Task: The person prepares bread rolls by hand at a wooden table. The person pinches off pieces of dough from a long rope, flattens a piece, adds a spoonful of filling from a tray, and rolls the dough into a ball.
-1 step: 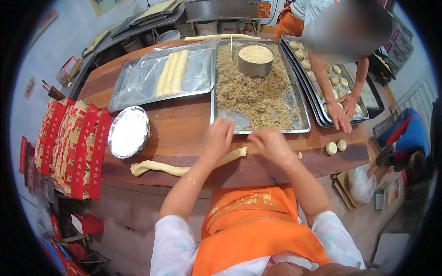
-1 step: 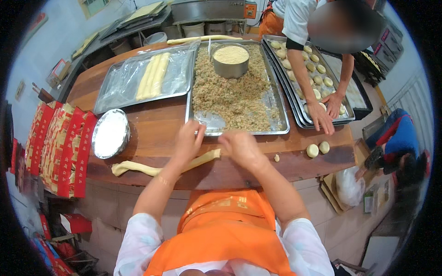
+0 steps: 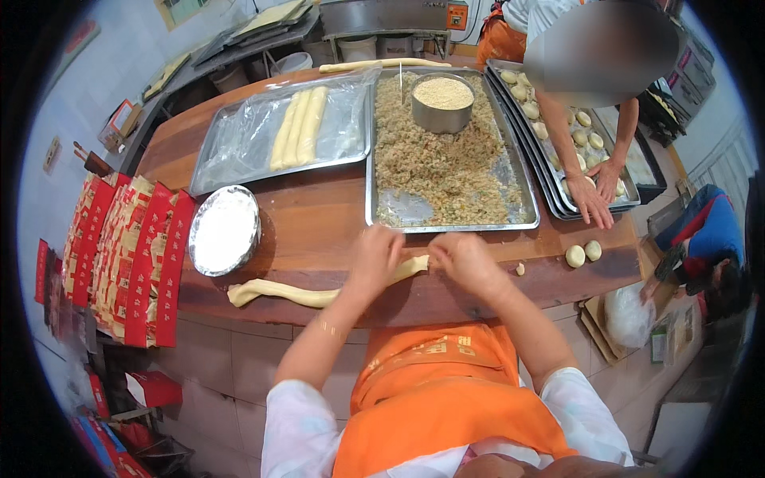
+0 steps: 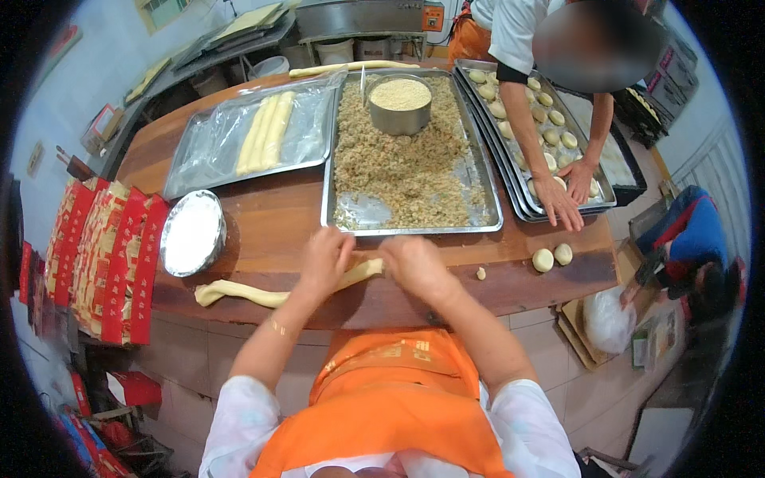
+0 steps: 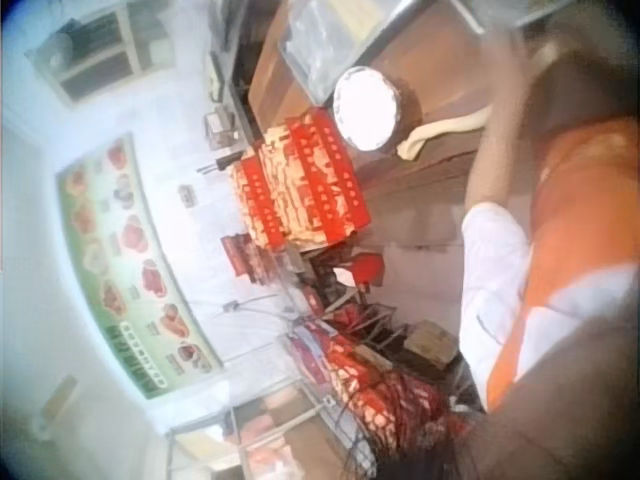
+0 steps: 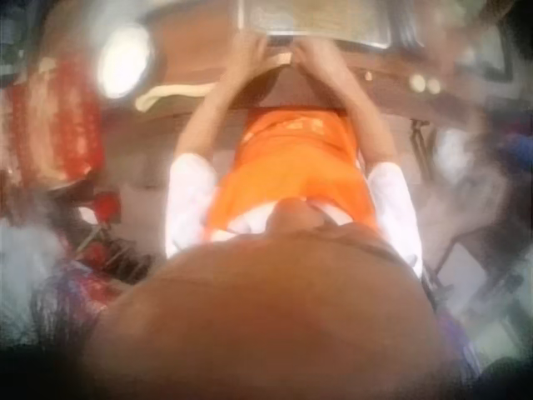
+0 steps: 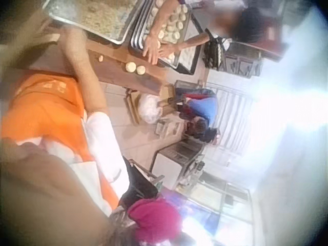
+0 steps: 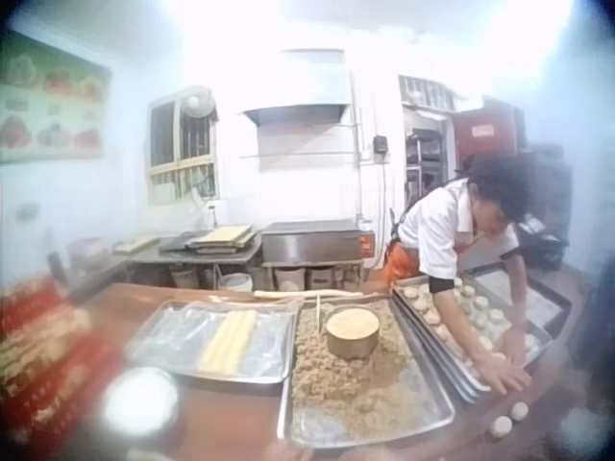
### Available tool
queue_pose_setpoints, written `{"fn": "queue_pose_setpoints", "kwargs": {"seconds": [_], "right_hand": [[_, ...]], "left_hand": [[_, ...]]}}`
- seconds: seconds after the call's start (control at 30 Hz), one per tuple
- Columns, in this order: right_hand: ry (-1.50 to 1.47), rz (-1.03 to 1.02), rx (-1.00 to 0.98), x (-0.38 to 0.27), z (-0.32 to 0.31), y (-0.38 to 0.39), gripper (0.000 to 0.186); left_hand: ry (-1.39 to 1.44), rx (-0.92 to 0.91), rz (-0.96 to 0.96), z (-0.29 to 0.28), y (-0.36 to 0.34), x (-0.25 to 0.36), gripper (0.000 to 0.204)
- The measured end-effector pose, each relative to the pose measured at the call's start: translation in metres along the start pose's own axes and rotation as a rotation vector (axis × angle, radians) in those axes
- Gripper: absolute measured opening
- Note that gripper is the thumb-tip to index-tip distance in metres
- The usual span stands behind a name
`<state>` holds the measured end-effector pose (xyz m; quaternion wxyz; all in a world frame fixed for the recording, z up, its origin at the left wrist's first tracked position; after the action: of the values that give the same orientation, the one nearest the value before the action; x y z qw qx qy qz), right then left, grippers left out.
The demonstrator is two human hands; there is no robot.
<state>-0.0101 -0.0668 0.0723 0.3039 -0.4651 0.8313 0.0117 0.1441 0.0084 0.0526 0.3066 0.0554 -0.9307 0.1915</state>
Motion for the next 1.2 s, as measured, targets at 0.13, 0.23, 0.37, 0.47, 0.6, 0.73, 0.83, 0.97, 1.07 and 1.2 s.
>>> {"fn": "queue_pose_setpoints", "kwargs": {"seconds": [0.13, 0.23, 0.37, 0.47, 0.6, 0.73, 0.83, 0.97, 1.07, 1.2], "right_hand": [[0.076, -0.271, 0.094, -0.031, 0.033, 0.008, 0.028], [0.070, -0.216, -0.070, -0.030, 0.047, 0.009, 0.039], [-0.230, 0.129, -0.341, -0.016, 0.057, 0.013, 0.040], [-0.325, -0.129, -0.224, -0.031, 0.050, 0.009, 0.034], [-0.128, -0.066, -0.391, -0.031, 0.069, 0.010, 0.024], [-0.003, -0.066, -0.368, -0.037, 0.071, 0.014, 0.021], [0.041, -0.093, -0.342, -0.035, 0.069, 0.022, 0.022], [-0.557, 0.027, -0.378, -0.011, 0.077, 0.038, 0.022], [-1.033, 0.440, -0.412, -0.024, 0.047, 0.052, 0.023], [-0.149, -0.065, -0.053, -0.005, 0.004, 0.052, 0.032]], "left_hand": [[-0.127, 0.077, -0.025, 0.001, 0.065, 0.004, 0.024], [-0.080, 0.086, 0.044, 0.008, 0.070, -0.002, 0.030], [0.036, -0.041, 0.030, 0.017, 0.072, -0.009, 0.034], [-0.061, -0.096, 0.074, 0.015, 0.065, 0.006, 0.032], [-0.218, -0.059, 0.152, 0.025, 0.068, 0.009, 0.018], [-0.355, -0.076, 0.225, 0.036, 0.069, 0.013, 0.008], [-0.367, -0.070, 0.255, 0.044, 0.072, 0.015, 0.010], [-0.396, -0.080, 0.222, 0.050, 0.071, 0.017, 0.013], [-0.433, -0.176, 0.150, 0.051, 0.067, 0.013, 0.021], [-0.259, -0.116, -0.002, 0.024, 0.062, 0.033, 0.051]]}}
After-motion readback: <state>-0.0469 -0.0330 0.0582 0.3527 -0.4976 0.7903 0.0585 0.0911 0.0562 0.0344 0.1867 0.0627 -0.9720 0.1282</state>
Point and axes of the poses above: each hand's wrist, its own y-axis away from the middle knuckle, its own z-axis out of the palm, x = y × z, the point moved 7 cm from there along -y, towards the middle knuckle, and after that the axes turned 2 degrees about -z, right-handed, at the moved point
